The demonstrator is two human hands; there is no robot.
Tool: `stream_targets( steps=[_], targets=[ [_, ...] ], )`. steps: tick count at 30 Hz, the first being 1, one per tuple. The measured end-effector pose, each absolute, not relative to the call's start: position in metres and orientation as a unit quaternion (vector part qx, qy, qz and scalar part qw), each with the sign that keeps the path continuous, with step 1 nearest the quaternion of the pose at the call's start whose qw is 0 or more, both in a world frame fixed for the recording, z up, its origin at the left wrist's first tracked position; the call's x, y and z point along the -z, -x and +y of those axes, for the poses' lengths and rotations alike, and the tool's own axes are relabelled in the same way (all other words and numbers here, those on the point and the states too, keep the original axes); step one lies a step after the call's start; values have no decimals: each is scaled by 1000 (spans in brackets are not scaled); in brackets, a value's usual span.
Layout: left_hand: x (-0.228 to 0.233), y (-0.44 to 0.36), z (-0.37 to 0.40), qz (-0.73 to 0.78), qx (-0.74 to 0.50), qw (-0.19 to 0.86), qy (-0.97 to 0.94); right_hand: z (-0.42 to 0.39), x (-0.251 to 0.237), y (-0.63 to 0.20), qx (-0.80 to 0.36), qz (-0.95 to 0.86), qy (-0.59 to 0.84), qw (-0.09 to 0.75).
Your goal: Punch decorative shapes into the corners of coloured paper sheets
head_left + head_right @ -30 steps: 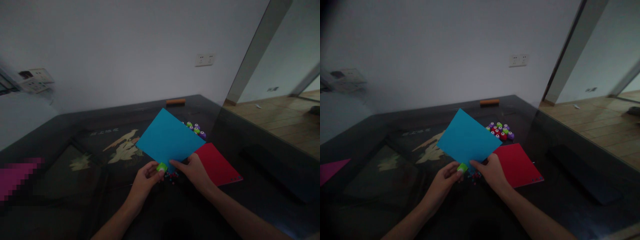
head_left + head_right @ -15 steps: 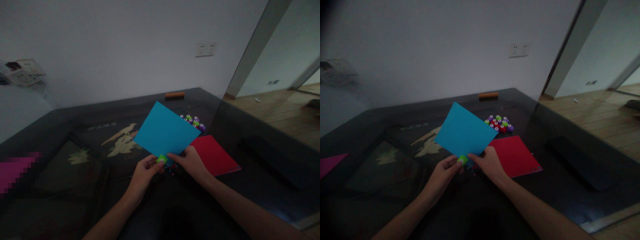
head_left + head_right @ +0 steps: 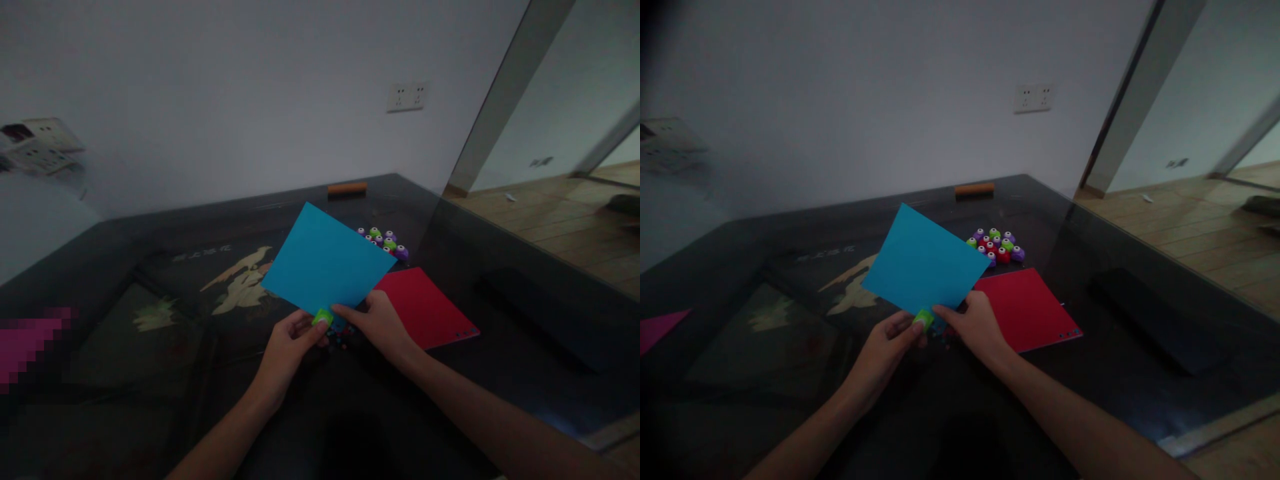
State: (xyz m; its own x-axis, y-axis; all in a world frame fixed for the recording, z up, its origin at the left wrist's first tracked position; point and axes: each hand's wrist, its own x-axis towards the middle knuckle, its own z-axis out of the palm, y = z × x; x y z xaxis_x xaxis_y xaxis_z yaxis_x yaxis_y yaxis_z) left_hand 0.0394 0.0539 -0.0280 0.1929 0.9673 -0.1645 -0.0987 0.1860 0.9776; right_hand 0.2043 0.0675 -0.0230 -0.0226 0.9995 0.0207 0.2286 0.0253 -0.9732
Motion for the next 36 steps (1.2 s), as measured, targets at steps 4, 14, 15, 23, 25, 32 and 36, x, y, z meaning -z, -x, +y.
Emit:
stream_targets(
  steps=[4, 14, 15, 23, 25, 32, 36],
  targets=[
    [28, -39, 53, 467, -433, 609, -472, 68, 25, -204, -446, -560, 541, 441],
    [30, -39, 56, 466, -425, 616, -471, 67, 25, -204, -463, -551, 537, 440],
    [30, -39, 55, 469, -425, 614, -471, 68, 24, -204, -463, -551, 538, 440],
    [29, -38, 54, 463, -425, 618, -472, 67, 22, -204, -459, -562, 532, 437],
    [29, -38, 55, 461, -427, 620, -469, 67, 22, -204, -461, -561, 532, 436],
    [24, -41, 54, 452, -440, 631, -451, 67, 20, -204, -459, -561, 528, 443],
    [23, -40, 53, 457, -441, 624, -456, 67, 22, -204, -456, -563, 530, 441]
  ],
)
